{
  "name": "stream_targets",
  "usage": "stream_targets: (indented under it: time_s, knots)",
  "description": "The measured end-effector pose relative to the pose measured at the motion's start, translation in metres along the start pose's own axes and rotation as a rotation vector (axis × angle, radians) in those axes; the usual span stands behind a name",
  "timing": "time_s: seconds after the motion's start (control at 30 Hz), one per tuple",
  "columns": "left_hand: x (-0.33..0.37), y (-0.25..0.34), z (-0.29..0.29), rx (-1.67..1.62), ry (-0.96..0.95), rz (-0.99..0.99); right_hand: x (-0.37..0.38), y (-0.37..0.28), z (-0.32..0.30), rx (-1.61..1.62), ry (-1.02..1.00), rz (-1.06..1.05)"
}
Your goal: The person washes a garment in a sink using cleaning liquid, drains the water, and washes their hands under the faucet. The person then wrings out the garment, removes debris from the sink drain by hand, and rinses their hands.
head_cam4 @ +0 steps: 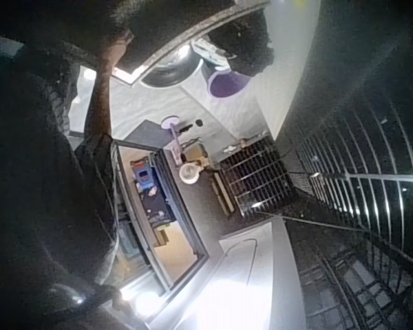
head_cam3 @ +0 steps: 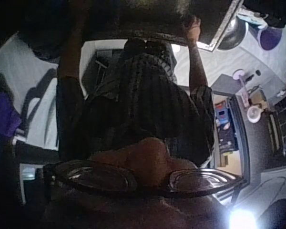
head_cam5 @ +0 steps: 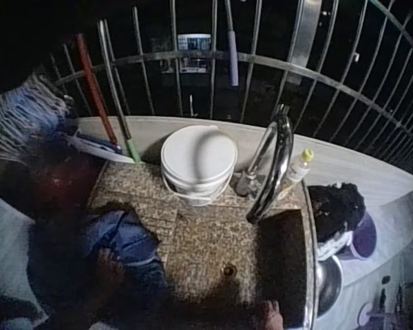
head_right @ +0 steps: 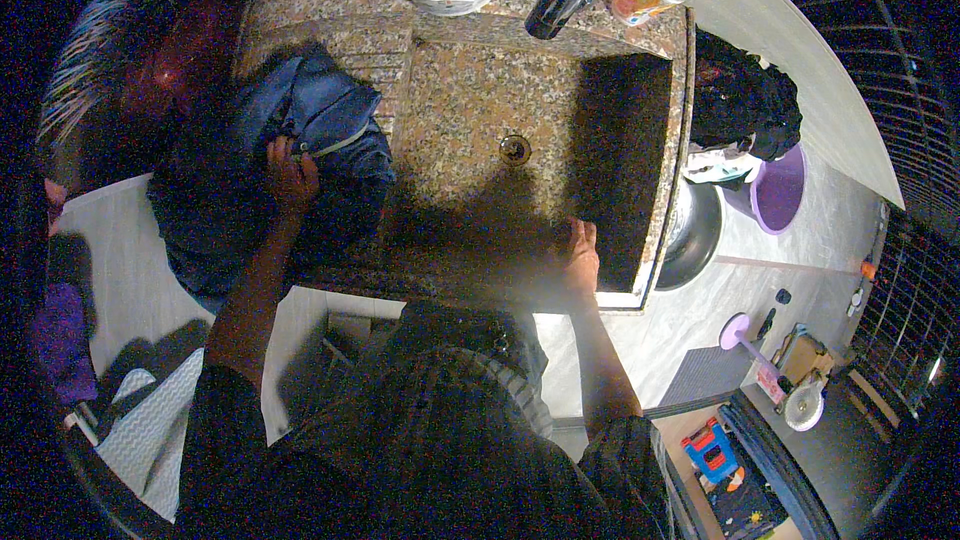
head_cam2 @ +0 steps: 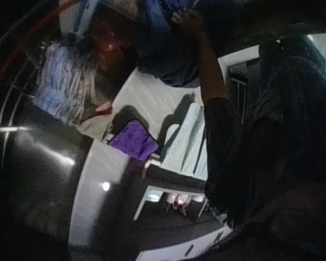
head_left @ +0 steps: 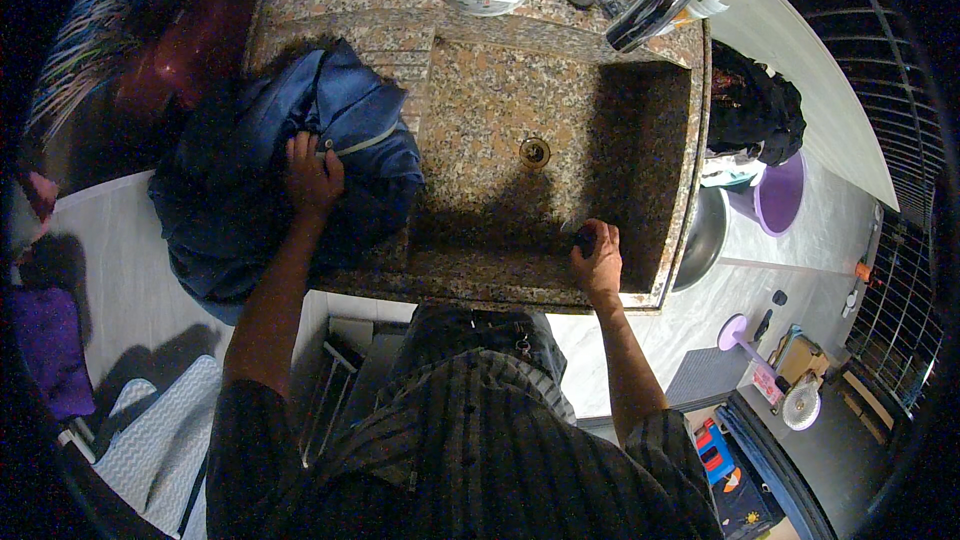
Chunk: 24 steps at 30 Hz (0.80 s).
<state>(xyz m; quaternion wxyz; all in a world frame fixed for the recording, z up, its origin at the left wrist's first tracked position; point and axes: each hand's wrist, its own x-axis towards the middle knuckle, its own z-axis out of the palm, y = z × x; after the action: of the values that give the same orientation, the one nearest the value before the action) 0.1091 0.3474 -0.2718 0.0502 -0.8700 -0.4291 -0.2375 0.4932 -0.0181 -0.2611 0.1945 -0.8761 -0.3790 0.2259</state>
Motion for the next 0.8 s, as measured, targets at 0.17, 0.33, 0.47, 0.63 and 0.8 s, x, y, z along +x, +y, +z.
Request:
stream_targets:
  time_s: [0.17, 0.33, 0.47, 0.63, 0.8]
  knots:
    - [0.000, -0.002, -0.001, -0.005, 0.032, 0.024, 0.000, 0.008, 0.005, -0.017, 0.024, -0.052]
    - [0.004, 0.005, -0.004, -0.047, 0.000, 0.006, -0.002, 0.012, 0.007, -0.032, 0.054, -0.071]
    - [0.003, 0.002, -0.002, -0.020, 0.032, 0.036, -0.001, 0.007, 0.004, -0.023, -0.015, 0.018]
    - [0.000, -0.001, 0.002, -0.015, 0.016, 0.018, -0.001, 0.007, 0.004, -0.075, 0.040, -0.075]
    - [0.001, 0.003, -0.002, -0.003, -0.034, -0.036, -0.003, 0.015, 0.009, -0.043, 0.005, -0.070]
